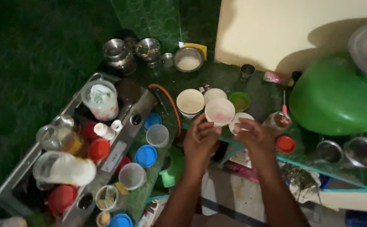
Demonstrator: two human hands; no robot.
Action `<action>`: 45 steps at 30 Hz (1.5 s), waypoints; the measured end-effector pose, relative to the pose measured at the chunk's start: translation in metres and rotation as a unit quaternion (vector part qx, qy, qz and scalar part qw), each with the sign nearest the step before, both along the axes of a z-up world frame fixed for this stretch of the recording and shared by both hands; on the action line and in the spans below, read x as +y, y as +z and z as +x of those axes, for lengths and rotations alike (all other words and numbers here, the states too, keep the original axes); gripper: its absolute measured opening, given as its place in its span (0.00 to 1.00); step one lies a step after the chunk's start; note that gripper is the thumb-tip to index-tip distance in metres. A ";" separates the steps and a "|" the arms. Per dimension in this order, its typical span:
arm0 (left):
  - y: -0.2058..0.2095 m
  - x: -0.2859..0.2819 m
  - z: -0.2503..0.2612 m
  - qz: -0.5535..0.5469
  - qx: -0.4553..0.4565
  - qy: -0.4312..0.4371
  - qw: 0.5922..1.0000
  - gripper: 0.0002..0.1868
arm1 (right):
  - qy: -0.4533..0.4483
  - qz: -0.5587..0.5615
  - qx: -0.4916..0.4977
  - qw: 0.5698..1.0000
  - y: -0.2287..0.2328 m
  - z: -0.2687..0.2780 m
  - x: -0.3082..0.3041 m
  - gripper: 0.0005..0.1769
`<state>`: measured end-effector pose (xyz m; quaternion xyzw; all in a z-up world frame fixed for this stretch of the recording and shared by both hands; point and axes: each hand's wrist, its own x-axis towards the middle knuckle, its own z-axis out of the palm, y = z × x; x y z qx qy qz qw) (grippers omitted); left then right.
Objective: The person opens and closes the lids of small plastic containers and jars on a kitchen counter, then places some containers onto a wall shelf. They handle several containers one at a time, twisting lids on and off and arranging them on the shelf.
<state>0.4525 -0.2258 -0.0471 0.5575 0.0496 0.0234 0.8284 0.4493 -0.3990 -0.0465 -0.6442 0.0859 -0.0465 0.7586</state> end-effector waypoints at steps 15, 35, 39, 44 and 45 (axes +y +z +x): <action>-0.122 -0.004 0.063 0.010 0.147 -0.013 0.989 0.08 | -0.155 -0.010 0.074 0.985 -0.101 0.038 -0.003 0.29; -0.194 -0.042 0.119 -0.031 0.261 0.043 0.964 0.18 | -0.067 0.158 0.158 0.972 -0.219 0.114 -0.014 0.17; -0.188 -0.037 0.113 -0.003 0.231 0.037 0.972 0.20 | -0.055 0.121 0.158 0.978 -0.223 0.122 -0.015 0.15; -0.183 -0.030 0.112 0.030 0.268 0.021 0.963 0.18 | -0.048 0.163 0.155 0.973 -0.223 0.118 -0.017 0.13; -0.185 -0.028 0.113 0.038 0.270 0.014 0.962 0.17 | -0.027 0.174 0.141 0.974 -0.223 0.118 -0.019 0.13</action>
